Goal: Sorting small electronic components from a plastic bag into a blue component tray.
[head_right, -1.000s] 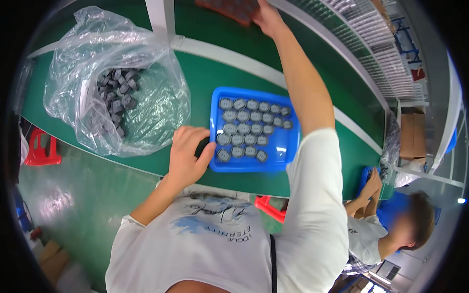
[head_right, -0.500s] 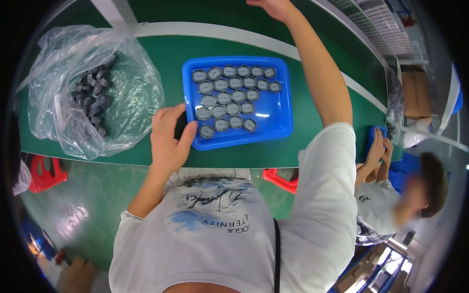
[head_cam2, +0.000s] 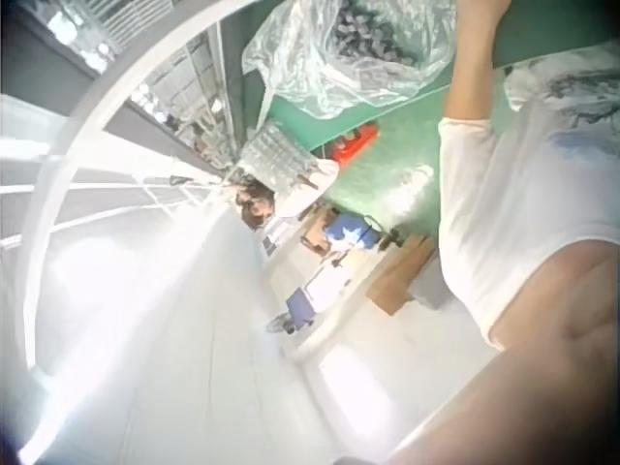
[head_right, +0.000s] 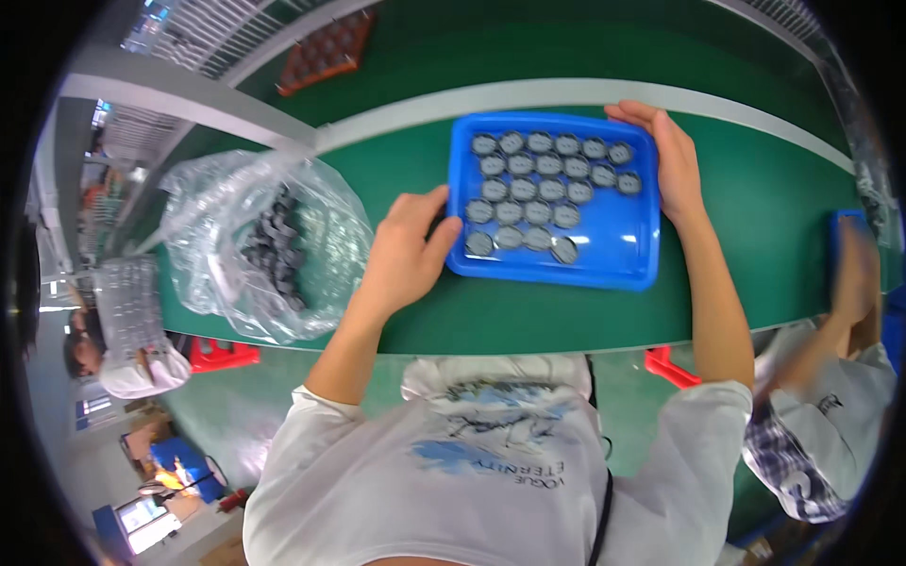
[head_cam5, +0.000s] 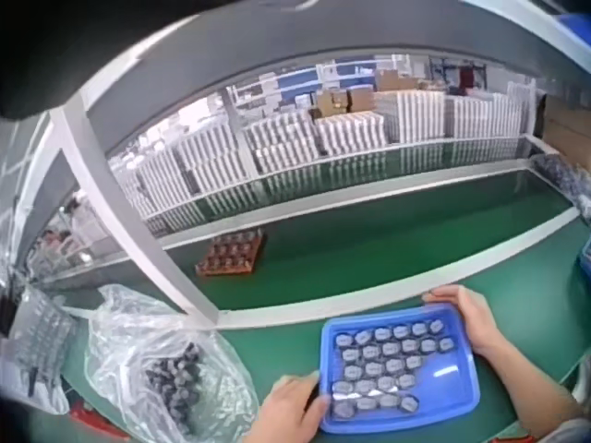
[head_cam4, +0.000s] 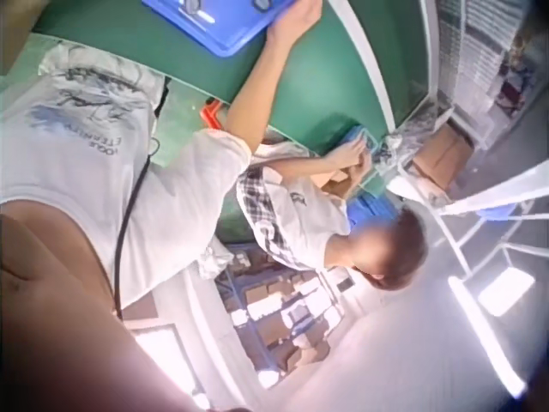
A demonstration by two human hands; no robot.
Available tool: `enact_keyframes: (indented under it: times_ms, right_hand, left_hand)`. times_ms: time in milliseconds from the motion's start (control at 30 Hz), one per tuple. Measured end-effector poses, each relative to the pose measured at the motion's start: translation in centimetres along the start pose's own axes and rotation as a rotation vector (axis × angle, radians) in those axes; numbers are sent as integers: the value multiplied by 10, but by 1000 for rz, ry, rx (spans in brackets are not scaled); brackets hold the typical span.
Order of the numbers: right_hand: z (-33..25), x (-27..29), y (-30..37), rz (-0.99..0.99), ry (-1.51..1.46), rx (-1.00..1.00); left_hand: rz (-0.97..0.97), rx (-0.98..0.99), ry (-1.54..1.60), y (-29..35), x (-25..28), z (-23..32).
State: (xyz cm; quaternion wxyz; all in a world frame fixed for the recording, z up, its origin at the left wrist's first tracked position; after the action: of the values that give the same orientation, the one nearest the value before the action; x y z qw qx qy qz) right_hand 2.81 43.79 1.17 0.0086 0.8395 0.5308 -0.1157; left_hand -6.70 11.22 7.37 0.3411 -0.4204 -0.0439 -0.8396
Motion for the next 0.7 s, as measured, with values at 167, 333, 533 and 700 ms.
enact_keyframes:
  times_ms: [167,333,533,700]
  right_hand:
    - [-10,3,5,86,308,108]
    - [3,43,-7,182,259,62]
    - [6,42,-17,140,374,48]
    - [43,33,-46,55,109,90]
  left_hand:
    - [-23,61,-179,-58,53,-2]
    - [218,201,-481,-168,92,-116]
    - [435,884,297,-209,92,-228]
    - [478,759,301,-167,153,-273]
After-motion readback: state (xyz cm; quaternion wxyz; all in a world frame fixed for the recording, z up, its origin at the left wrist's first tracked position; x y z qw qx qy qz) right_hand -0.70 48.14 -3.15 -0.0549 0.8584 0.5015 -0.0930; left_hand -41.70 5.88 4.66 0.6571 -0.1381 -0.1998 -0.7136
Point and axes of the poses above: each hand's wrist, its own y-axis away from the middle knuckle, its own x-axis out of the back of the hand, z = x × y, the point moved 4 cm from there along -y, towards the middle knuckle, and after that the axes turned 1 degree about -z, right-handed, at the moved point
